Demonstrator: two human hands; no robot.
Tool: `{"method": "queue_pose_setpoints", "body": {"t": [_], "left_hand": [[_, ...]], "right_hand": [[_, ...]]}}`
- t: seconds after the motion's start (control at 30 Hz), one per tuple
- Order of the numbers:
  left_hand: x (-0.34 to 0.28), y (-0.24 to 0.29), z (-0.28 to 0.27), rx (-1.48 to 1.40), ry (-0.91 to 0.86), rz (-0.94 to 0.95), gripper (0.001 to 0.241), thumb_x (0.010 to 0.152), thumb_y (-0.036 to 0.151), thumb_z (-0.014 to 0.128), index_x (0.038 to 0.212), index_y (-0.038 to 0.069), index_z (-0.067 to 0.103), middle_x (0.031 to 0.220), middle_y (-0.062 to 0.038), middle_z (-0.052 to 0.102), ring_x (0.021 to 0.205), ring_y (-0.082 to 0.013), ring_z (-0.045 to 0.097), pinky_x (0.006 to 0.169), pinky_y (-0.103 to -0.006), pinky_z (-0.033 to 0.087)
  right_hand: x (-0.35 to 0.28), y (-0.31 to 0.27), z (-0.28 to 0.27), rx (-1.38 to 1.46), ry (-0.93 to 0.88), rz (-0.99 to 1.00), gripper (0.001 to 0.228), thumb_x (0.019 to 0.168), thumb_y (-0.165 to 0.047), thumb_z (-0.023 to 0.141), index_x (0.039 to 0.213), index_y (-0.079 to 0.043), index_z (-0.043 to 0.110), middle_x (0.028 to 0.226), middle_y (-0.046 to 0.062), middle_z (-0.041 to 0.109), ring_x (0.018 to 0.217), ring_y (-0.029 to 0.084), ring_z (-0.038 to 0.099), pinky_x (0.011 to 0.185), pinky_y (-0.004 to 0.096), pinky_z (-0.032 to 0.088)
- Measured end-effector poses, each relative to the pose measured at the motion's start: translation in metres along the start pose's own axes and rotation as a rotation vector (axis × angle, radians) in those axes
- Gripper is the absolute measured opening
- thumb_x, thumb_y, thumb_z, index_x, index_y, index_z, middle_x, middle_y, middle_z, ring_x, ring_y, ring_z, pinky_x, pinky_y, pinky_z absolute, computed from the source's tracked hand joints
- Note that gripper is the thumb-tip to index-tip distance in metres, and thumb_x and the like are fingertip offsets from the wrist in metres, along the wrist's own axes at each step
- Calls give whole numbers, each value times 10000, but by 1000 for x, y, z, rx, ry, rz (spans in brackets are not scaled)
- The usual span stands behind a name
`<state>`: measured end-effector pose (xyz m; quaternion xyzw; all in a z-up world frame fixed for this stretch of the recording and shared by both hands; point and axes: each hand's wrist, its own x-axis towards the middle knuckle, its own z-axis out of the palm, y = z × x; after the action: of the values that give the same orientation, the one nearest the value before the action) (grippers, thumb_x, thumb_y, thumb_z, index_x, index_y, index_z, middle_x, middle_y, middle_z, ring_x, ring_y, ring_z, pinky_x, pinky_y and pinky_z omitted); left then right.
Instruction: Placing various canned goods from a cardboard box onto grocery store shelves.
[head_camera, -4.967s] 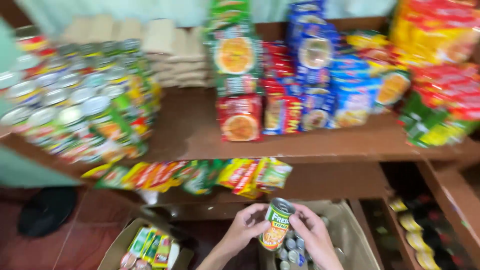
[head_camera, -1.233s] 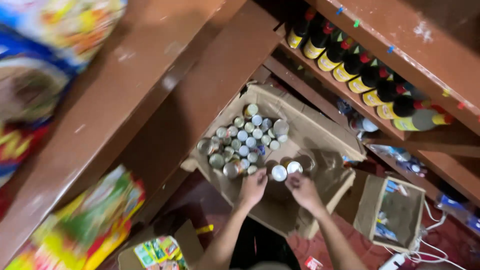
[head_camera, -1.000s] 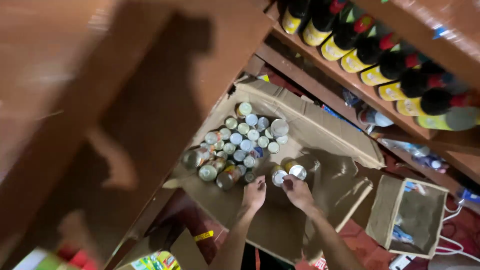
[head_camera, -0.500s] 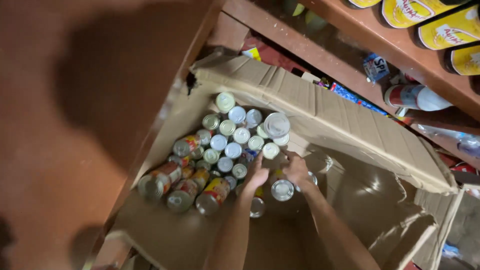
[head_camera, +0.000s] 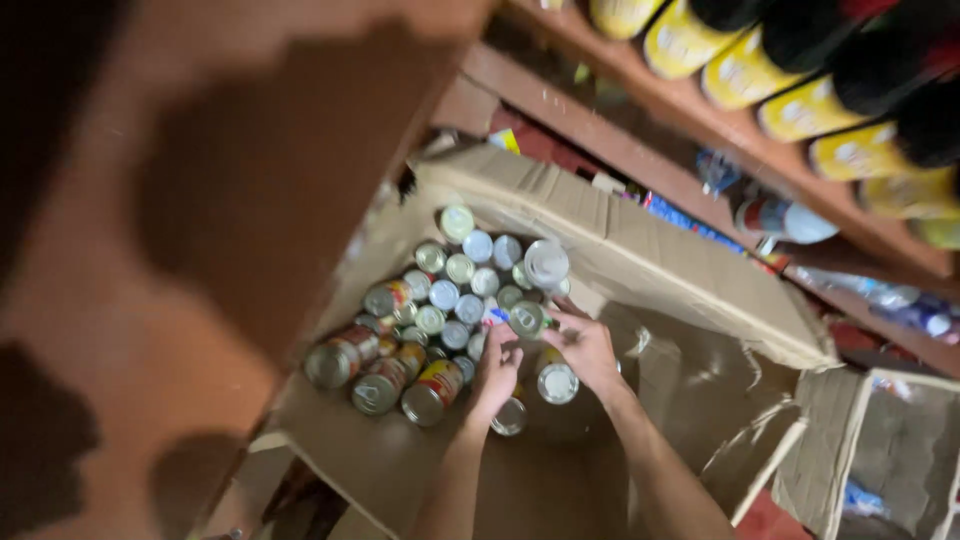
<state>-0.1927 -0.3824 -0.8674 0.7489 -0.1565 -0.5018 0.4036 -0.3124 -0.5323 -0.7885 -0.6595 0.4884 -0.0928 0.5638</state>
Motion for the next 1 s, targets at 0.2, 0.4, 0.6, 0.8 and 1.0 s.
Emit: {"method": "queue_pose_setpoints", "body": {"t": [0.2, 0.4, 0.6, 0.8, 1.0], "left_hand": [[-91, 131, -34, -372, -91, 222, 457, 993, -15, 521, 1431, 104, 467, 1379, -74, 557, 1325, -176, 544, 1132, -351, 413], [-228, 304, -77, -362, -140, 378, 463, 989, -8, 530, 1441, 90, 509, 1382, -59, 559, 1307, -160, 540, 1125, -313, 420], [-328, 405, -100, -593, -118, 387, 458, 988, 23, 560, 1442, 77, 566, 1298, -13, 644, 1113, -124, 581, 916, -270, 456], [-398, 447, -117, -679, -127, 502, 539, 977, 71, 616, 1508, 98, 529, 1254, -49, 669, 1051, -117, 622, 821, -250, 515], [-466, 484, -150, -610, 57, 513, 568, 912, 147, 698, 1460, 100, 555, 1244, -40, 706, 1060, -132, 680, 765, -277, 571]], "right_hand": [[-42, -63, -31, 262, -38, -110, 274, 901, -87, 747, 1128, -44, 599, 1121, 57, 702, 1042, 119, 651, 904, 294, 545], [-118, -200, -93, 341, -3, -197, 174, 1034, -156, 632, 1146, -46, 557, 975, 15, 569, 944, 118, 553, 865, 290, 497], [-211, -369, -145, 625, -54, -173, 208, 974, -164, 613, 1154, -70, 566, 1024, 14, 627, 993, 139, 626, 921, 348, 566], [-269, -448, -174, 561, -178, -347, 274, 941, -87, 654, 1194, -63, 550, 1154, 62, 677, 1063, 133, 618, 940, 311, 518], [-296, -494, -172, 499, -386, -523, 297, 944, 16, 670, 1197, -34, 522, 1139, 106, 687, 1053, 177, 647, 895, 333, 537]]}}
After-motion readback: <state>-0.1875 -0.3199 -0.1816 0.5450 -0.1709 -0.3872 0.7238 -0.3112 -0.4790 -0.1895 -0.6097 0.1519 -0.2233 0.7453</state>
